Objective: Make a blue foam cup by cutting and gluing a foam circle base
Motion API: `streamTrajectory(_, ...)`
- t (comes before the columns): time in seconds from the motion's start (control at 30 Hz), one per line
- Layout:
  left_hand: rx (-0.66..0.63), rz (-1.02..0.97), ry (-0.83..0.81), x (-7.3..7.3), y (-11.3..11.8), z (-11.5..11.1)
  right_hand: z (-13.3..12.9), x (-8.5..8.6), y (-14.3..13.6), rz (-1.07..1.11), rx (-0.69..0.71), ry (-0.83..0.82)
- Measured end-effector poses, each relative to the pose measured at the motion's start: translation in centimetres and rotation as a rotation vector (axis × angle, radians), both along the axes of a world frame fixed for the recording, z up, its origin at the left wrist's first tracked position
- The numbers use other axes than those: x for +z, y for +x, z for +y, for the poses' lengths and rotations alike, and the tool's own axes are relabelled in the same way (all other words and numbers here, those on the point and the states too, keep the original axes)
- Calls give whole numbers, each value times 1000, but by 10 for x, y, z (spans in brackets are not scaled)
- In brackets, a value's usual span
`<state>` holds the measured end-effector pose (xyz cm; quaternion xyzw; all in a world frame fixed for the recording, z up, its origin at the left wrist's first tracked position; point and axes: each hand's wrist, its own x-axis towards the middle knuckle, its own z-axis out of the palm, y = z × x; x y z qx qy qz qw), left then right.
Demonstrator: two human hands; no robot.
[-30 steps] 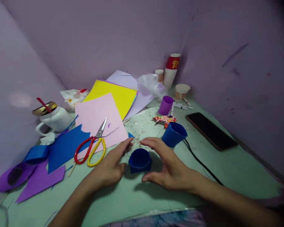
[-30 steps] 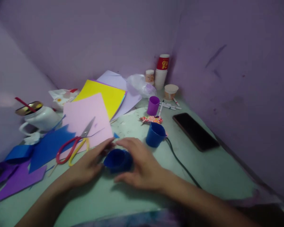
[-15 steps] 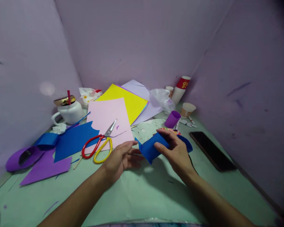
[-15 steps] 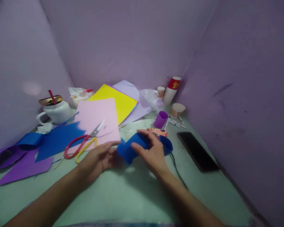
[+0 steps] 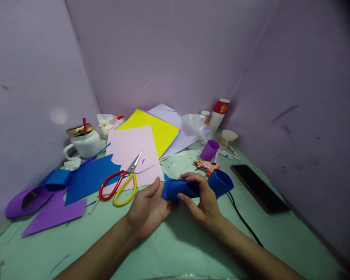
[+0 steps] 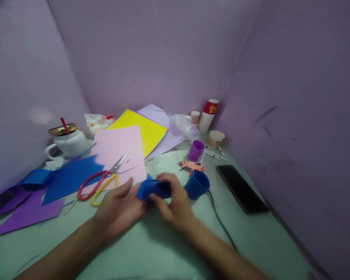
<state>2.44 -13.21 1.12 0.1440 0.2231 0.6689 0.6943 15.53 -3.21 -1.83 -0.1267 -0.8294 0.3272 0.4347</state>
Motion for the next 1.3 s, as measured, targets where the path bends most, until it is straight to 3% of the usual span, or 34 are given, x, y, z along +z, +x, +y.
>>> streamTrajectory(0.2, 36, 39, 3, 5, 0, 0, -2, -2, -2, 29, -6, -17)
streamTrajectory(0.37, 182, 100, -301, 2, -2, 4, -3, 3, -1, 45, 28, -22)
streamTrajectory(0.43, 207, 124, -344, 0, -3, 5, -4, 2, -2, 48, 51, -28)
streamTrajectory(0.5, 229, 138, -359, -1, -4, 6, -5, 0, -4, 48, 78, -103)
streamTrajectory(0.6, 319, 155, -373, -2, -6, 7, -5, -3, -8, 14, 83, -396)
streamTrajectory(0.67, 396, 167, -370, -3, -6, 8, -4, -3, -9, -17, 77, -570)
streamTrajectory(0.73, 438, 181, -350, -5, -6, 7, -3, -3, -10, -42, 85, -634)
streamTrajectory(1.03, 388, 260, -271, -12, -6, 7, -1, 1, -7, -40, 44, -586)
streamTrajectory(1.13, 381, 316, -256, -12, -8, 7, 2, 7, -4, -121, 91, -619)
streamTrajectory(1.2, 394, 360, -228, -11, -10, 5, 6, 11, -1, -158, 182, -699)
streamTrajectory(1.3, 387, 450, -129, -10, -14, 1, 13, 14, 4, -91, 277, -1008)
